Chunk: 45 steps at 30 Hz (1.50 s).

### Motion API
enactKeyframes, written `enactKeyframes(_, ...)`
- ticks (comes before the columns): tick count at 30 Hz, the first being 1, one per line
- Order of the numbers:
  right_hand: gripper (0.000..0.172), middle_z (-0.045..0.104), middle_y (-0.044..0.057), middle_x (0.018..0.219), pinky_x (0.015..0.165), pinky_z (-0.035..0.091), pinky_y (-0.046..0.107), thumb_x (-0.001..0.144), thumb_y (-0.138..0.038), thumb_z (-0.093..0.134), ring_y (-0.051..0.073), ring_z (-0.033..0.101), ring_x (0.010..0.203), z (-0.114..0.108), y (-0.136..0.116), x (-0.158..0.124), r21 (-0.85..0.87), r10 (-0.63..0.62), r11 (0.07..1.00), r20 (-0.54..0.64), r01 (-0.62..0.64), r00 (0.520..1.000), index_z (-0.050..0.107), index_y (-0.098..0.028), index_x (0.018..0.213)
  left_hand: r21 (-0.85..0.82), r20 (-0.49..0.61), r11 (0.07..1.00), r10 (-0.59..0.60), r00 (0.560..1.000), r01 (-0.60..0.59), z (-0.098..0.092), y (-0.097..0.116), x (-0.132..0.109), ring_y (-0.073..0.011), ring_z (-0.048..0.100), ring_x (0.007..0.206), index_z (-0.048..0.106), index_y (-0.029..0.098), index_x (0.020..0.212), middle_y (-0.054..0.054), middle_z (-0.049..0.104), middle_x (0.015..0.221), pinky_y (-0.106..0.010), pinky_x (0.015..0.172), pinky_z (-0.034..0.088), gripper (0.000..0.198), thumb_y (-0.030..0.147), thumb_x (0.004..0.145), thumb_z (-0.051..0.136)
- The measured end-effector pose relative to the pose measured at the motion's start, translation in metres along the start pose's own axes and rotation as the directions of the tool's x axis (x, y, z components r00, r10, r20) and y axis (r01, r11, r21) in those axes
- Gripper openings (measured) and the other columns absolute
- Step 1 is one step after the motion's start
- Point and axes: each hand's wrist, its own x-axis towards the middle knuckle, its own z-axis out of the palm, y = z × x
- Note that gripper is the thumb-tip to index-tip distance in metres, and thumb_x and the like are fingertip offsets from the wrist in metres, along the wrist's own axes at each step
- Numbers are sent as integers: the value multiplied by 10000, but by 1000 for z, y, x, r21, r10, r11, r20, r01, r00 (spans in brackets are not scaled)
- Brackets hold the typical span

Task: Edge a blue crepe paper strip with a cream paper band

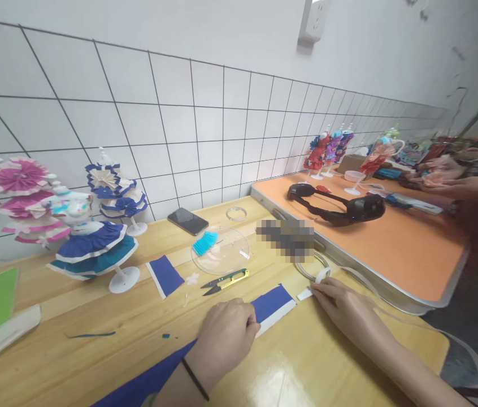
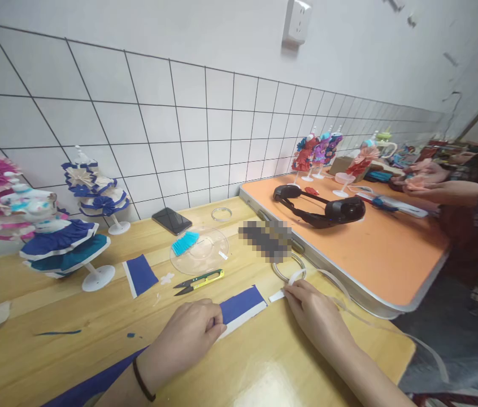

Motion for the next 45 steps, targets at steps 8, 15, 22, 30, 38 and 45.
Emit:
enactKeyframes(8, 325, 578, 98, 795, 535, 449, 312, 879, -232, 343, 220, 572, 705, 1, -9, -13, -218, -229, 957, -165, 191, 959, 587, -181, 1087, 62, 6, 998, -14, 1000, 14, -1, 4, -1, -164, 584, 714, 558, 227, 656, 4, 633, 754, -260, 612, 354, 152, 224, 756, 442)
enactKeyframes(15, 313, 567, 116, 1123, 888, 363, 442, 863, -117, 416, 255, 454, 1066, 3, -49, -21, -70, -630, 775, -3, 628, 776, 519, -165, 1155, 95, -11, 996, 2, 1000, -1, 1, 5, 0, -171, 591, 711, 545, 226, 669, 0, 630, 753, -266, 611, 356, 146, 234, 769, 440)
enactKeyframes(22, 318, 584, 122, 1087, 825, 411, 407, 891, -109, 341, 230, 510, 956, 7, -53, -22, -38, -581, 810, 87, 586, 809, 505, -125, 1163, 111, -1, 994, -14, 1000, 14, 1, 6, -1, -186, 597, 751, 550, 225, 688, -10, 634, 784, -281, 633, 366, 141, 243, 776, 442)
enactKeyframes(30, 303, 595, 126, 1091, 839, 426, 395, 886, -125, 365, 227, 522, 980, 9, -60, -28, -53, -589, 807, -1, 588, 808, 527, -130, 1142, 39, -15, 999, -14, 1000, 15, 5, 0, -1, -199, 588, 805, 491, 244, 879, 6, 639, 848, -285, 678, 379, 123, 283, 764, 509)
enactKeyframes(38, 329, 582, 103, 1129, 880, 423, 383, 890, -120, 367, 208, 531, 975, 8, -64, -30, 56, -629, 777, 68, 626, 774, 475, -151, 1199, -81, 2, 997, 14, 1000, -13, -4, -7, 0, -152, 552, 669, 499, 251, 875, 42, 592, 715, -236, 572, 351, 179, 267, 715, 577)
enactKeyframes(45, 343, 581, 114, 1152, 909, 411, 418, 887, -112, 352, 225, 522, 1023, 11, -64, -33, 9, -627, 778, 46, 628, 777, 481, -145, 1203, -184, 33, 981, -52, 998, 58, -30, -21, -5, -137, 530, 632, 518, 233, 780, 42, 567, 659, -224, 535, 336, 102, 319, 726, 529)
